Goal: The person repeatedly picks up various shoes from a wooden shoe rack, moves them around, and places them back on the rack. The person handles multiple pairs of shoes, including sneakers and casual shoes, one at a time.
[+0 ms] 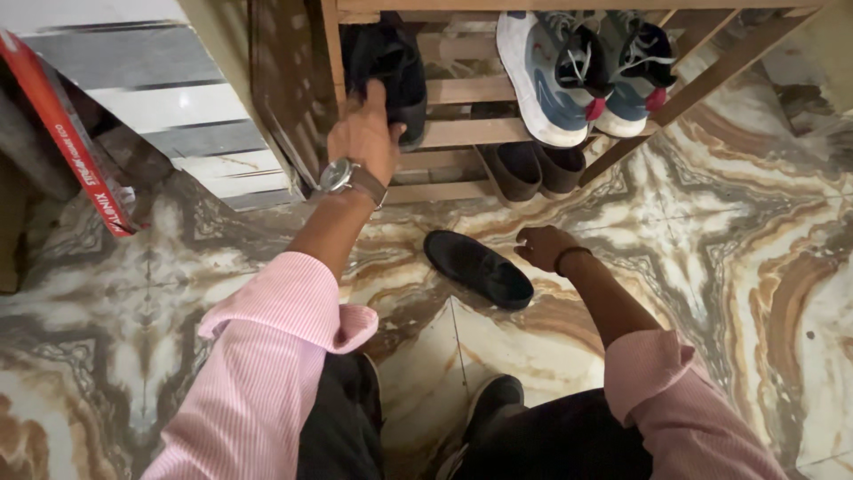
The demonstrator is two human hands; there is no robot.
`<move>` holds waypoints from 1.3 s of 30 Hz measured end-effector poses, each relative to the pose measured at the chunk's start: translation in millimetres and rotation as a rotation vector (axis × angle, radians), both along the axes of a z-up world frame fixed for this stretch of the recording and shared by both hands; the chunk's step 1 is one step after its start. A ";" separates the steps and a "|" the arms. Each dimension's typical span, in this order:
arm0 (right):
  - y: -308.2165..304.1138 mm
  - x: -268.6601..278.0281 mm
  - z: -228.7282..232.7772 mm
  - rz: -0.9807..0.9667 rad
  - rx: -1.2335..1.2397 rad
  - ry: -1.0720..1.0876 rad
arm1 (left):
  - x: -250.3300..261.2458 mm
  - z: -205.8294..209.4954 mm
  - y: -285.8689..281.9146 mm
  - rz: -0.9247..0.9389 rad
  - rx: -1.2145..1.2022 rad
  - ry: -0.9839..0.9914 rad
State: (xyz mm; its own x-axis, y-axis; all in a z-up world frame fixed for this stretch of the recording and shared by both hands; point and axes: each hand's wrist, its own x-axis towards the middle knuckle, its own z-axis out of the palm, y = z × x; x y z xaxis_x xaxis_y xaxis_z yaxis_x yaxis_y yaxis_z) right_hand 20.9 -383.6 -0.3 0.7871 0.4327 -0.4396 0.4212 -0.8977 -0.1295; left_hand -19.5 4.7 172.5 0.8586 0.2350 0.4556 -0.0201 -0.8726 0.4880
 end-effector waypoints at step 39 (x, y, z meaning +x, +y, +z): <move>93.7 -47.5 142.2 0.253 0.138 0.033 | -9.9 13.0 -4.2 -0.257 0.099 0.391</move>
State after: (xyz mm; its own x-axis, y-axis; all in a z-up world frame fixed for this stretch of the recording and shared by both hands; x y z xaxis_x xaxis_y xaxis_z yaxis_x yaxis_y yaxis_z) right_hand -26.6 -289.9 141.9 0.6327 0.6714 -0.3859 0.6234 -0.7372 -0.2605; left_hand -29.3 0.5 185.5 0.9947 -0.0362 0.0964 -0.0733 -0.9062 0.4165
